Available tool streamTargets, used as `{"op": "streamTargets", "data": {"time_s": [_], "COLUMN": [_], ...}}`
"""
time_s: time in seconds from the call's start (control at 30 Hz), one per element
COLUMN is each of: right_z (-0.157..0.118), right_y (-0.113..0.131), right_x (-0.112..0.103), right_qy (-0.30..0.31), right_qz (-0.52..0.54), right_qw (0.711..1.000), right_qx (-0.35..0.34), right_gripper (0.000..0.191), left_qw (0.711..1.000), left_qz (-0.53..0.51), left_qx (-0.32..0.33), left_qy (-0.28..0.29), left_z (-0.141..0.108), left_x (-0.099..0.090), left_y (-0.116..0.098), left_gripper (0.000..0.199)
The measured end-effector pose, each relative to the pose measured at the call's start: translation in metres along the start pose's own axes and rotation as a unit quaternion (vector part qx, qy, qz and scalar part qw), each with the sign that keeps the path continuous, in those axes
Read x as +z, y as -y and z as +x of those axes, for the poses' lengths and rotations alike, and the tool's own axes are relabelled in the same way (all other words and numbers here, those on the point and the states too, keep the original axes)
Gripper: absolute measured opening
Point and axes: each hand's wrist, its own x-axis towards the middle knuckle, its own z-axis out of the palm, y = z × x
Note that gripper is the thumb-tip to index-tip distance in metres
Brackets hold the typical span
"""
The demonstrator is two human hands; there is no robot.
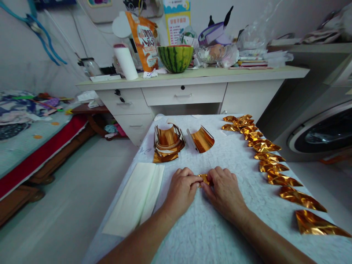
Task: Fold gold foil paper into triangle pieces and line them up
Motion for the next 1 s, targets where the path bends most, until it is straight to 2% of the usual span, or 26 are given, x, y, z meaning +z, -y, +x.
{"op": "streamTargets", "data": {"time_s": [0.1,0.23,0.33,0.5,0.77,1.0], "right_z": [0.000,0.000,0.001,0.002,-0.004,-0.005], "right_y": [0.002,0.004,0.004,0.000,-0.024,-0.039], "right_x": [0.000,0.000,0.000,0.000,0.006,0.011], "right_qy": [-0.001,-0.001,0.003,0.004,-0.042,-0.047], "right_qz": [-0.003,-0.008,-0.006,0.005,-0.004,-0.012], "right_qw": [1.000,1.000,1.000,1.000,0.998,0.998], "right_qx": [0.004,0.011,0.017,0.026,0.046,0.027], "right_gripper": [0.021,0.025,0.021,0.011,0.034,0.037], "left_qw": [1.000,0.999,0.998,0.997,0.997,0.998], "left_qz": [0.011,0.006,0.006,0.003,-0.005,0.000], "left_qx": [-0.010,-0.015,-0.014,-0.016,-0.014,-0.005], "left_qy": [0.005,0.044,0.068,0.076,0.078,0.069], "left_z": [0.000,0.000,0.000,-0.001,0.000,-0.001], "left_x": [-0.003,-0.008,-0.011,-0.012,-0.012,-0.012], "left_y": [-0.001,0.000,0.002,0.006,0.006,0.008], "left_gripper": [0.028,0.038,0.041,0.044,0.046,0.047]}}
